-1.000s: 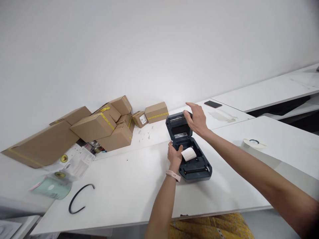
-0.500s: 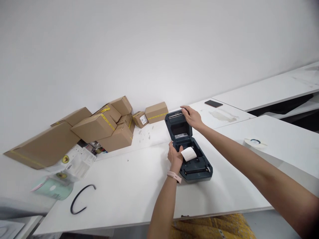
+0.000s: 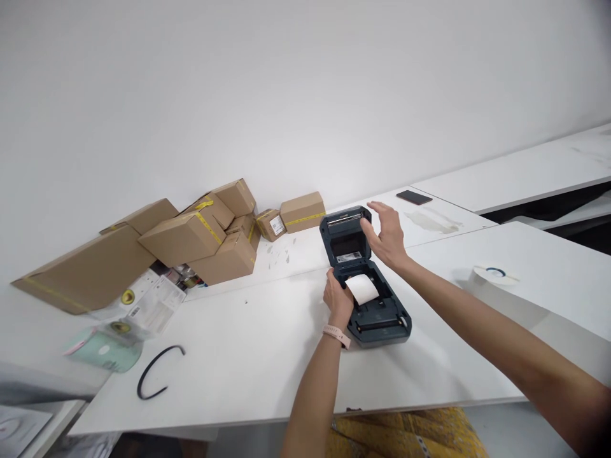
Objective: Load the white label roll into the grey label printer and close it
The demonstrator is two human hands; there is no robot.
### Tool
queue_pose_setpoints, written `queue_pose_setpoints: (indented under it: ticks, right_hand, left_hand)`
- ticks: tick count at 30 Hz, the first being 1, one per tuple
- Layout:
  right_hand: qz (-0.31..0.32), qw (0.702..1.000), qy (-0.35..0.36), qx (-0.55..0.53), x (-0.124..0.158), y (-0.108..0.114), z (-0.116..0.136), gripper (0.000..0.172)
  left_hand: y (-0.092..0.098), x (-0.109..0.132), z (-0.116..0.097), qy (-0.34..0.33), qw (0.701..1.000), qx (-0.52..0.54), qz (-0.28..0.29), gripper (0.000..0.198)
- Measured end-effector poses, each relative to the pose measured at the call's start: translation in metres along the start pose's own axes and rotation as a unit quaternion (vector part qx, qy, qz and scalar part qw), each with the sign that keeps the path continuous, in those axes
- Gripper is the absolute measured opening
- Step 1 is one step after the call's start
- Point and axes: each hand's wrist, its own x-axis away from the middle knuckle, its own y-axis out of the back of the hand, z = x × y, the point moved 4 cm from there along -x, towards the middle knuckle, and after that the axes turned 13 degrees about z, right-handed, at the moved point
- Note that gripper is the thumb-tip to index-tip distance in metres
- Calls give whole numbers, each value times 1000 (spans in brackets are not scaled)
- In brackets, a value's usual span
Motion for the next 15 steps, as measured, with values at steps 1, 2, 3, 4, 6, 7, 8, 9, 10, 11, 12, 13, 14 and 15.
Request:
queue_pose_setpoints:
  ticks: [1, 2, 3, 4, 6, 7, 8, 9, 10, 11, 12, 13, 14, 15]
  right_hand:
    - [23, 1000, 3, 0, 2, -1, -1, 43]
    - [44, 999, 3, -2, 3, -2, -2, 44]
    - [59, 998, 1, -4, 3, -3, -4, 44]
    - [68, 998, -1, -7, 3, -4, -5, 45]
    - [67, 998, -2, -12, 4, -5, -5, 46]
    - [58, 998, -2, -15, 6, -5, -4, 46]
    - [47, 999, -5, -22, 10, -4, -2, 45]
    - [37, 999, -12, -35, 16, -3, -1, 44]
    - [34, 998, -28, -53, 23, -2, 0, 43]
    - [51, 994, -55, -79, 32, -3, -1, 42]
    - [90, 986, -86, -110, 42, -6, -3, 42]
    - [142, 973, -115, -139, 53, -10, -5, 42]
    - [205, 954, -138, -169, 65, -14, -7, 44]
    - [270, 929, -156, -200, 78, -18, -9, 47]
  left_hand:
    - [1, 1, -1, -7, 1000, -5, 2, 54]
    - [1, 2, -1, -9, 1000, -8, 3, 55]
    - [1, 2, -1, -7, 1000, -10, 4, 55]
    - [2, 2, -1, -2, 1000, -11, 4, 55]
    - [2, 2, -1, 6, 1000, -8, 3, 54]
    - [2, 2, -1, 9, 1000, -5, 3, 53]
    - [2, 2, -1, 10, 1000, -2, 2, 53]
    - [1, 1, -1, 10, 1000, 0, 2, 54]
    - [1, 1, 0, 11, 1000, 1, 1, 54]
    - [1, 1, 0, 12, 1000, 0, 1, 55]
    - [1, 1, 0, 13, 1000, -2, 1, 56]
    - [1, 0, 0, 14, 1000, -5, 2, 56]
    - [0, 0, 0, 14, 1000, -8, 3, 56]
    - [0, 0, 0, 17, 1000, -11, 6, 54]
